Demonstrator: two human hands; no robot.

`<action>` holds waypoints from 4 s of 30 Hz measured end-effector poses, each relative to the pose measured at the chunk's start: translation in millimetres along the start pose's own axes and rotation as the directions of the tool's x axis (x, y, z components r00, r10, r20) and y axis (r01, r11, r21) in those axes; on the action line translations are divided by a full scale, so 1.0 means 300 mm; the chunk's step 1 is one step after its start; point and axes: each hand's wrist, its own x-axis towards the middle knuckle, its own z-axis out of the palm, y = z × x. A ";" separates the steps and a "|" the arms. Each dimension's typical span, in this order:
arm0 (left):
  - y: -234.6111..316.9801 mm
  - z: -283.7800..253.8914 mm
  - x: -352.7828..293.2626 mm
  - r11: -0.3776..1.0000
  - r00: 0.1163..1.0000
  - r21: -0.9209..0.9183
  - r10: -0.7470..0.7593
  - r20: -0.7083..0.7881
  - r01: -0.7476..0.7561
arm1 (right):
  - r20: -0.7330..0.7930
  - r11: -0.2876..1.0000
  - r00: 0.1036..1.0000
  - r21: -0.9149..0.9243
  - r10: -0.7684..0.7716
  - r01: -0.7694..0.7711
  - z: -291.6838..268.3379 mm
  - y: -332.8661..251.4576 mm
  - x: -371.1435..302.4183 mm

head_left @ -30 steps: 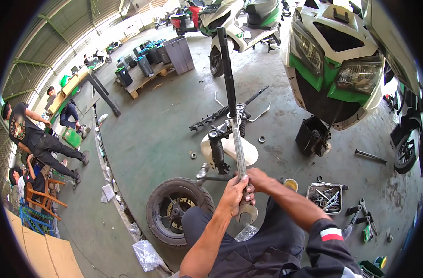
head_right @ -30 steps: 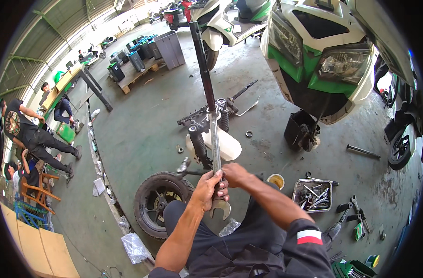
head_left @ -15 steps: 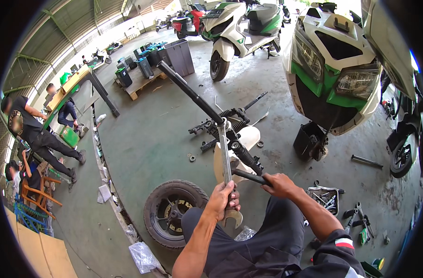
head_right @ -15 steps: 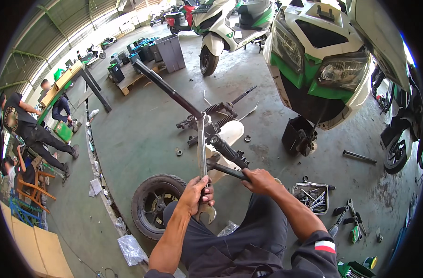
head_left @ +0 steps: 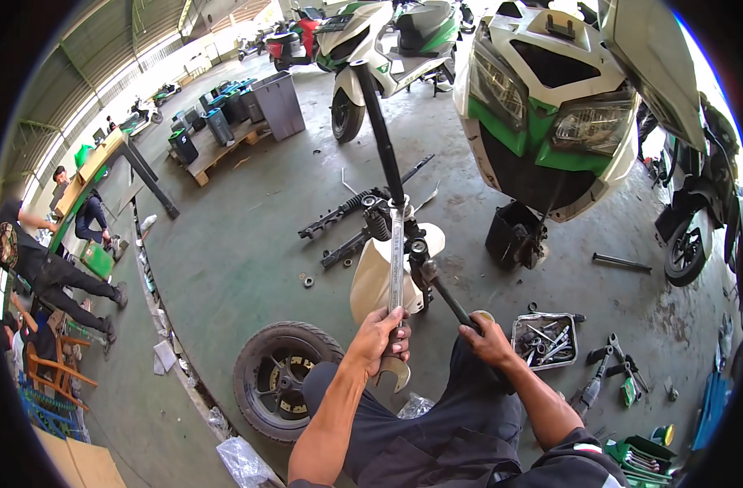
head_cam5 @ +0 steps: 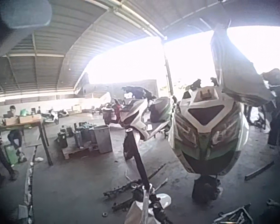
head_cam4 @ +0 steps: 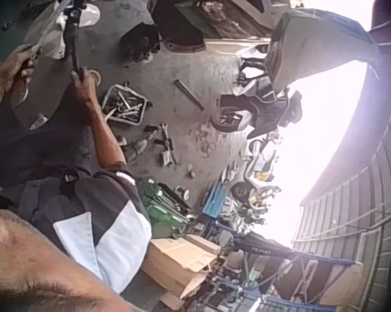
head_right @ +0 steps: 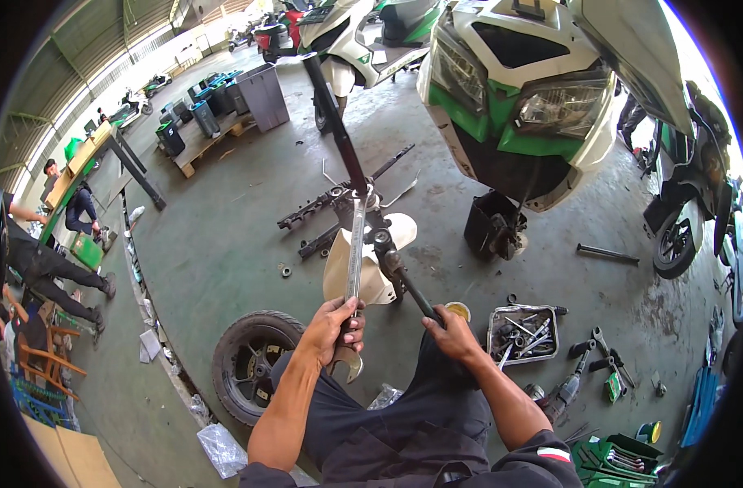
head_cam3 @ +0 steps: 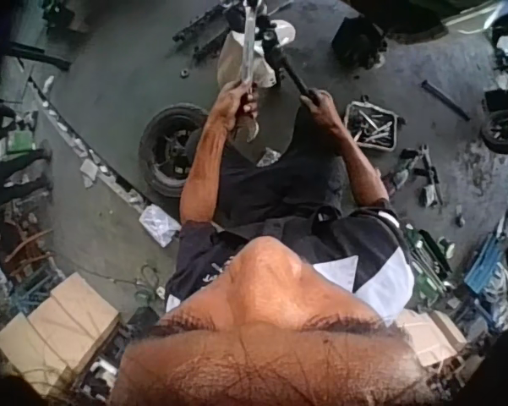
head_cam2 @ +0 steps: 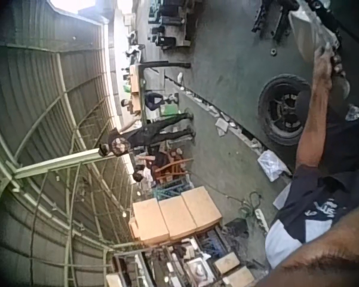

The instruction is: The person assembles components of a scooter front fork assembly by hand and using tools, including applying grease to internal parts, inserting them into the fork tubes, and using a large wrench and hammer to drive parts into place on the scooter frame.

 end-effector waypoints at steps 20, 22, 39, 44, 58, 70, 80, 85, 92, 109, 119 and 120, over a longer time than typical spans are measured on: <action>0.213 -0.276 0.208 0.617 0.959 0.756 0.008 -0.282 0.217 | -0.136 0.866 0.991 0.495 -0.007 0.074 -0.315 -0.350 -0.128; 0.206 -0.303 0.205 0.624 0.959 0.752 0.012 -0.282 0.213 | -0.332 0.837 0.915 0.411 -0.232 0.361 -0.406 -0.498 -0.078; 0.117 -0.348 0.243 0.661 0.979 0.735 0.008 -0.205 0.149 | 0.075 0.981 0.987 0.119 0.143 -0.151 -0.211 -0.374 0.301; 0.113 -0.259 0.389 0.490 0.953 0.864 0.190 -0.236 0.116 | 0.052 0.927 0.926 -0.019 -0.373 0.375 -0.288 -0.671 0.274; 0.129 -0.204 0.388 0.456 0.937 0.881 0.235 -0.258 0.128 | -0.187 0.987 0.973 0.067 -0.133 0.148 -0.316 -0.334 0.368; 0.106 -0.187 0.352 0.479 0.935 0.865 0.218 -0.280 0.147 | -0.142 0.983 0.977 0.109 0.160 -0.145 -0.258 0.088 -0.130; -0.002 -0.502 0.384 0.676 0.905 0.734 0.272 -0.328 0.063 | -0.054 0.736 0.734 0.040 0.677 -0.676 -0.050 0.449 -0.830; -0.038 -0.568 0.484 0.645 0.899 0.761 0.289 -0.329 0.071 | -0.086 0.590 0.584 0.077 0.807 -0.804 0.118 0.545 -1.058; -0.081 -0.279 0.461 0.577 0.858 0.799 0.313 -0.407 0.168 | -0.155 0.619 0.603 0.079 0.782 -0.782 0.296 0.659 -1.120; -0.060 -0.233 0.354 0.656 0.814 0.718 0.273 -0.513 0.233 | -0.110 0.414 0.399 0.234 0.910 -0.880 0.266 0.740 -1.037; 0.011 -0.090 0.197 0.799 0.900 0.595 0.197 -0.390 0.083 | -0.200 0.689 0.663 0.300 0.722 -0.660 0.176 0.701 -0.790; 0.028 -0.084 0.190 0.785 0.919 0.610 0.154 -0.362 0.109 | -0.206 0.710 0.684 0.303 0.700 -0.636 0.147 0.668 -0.744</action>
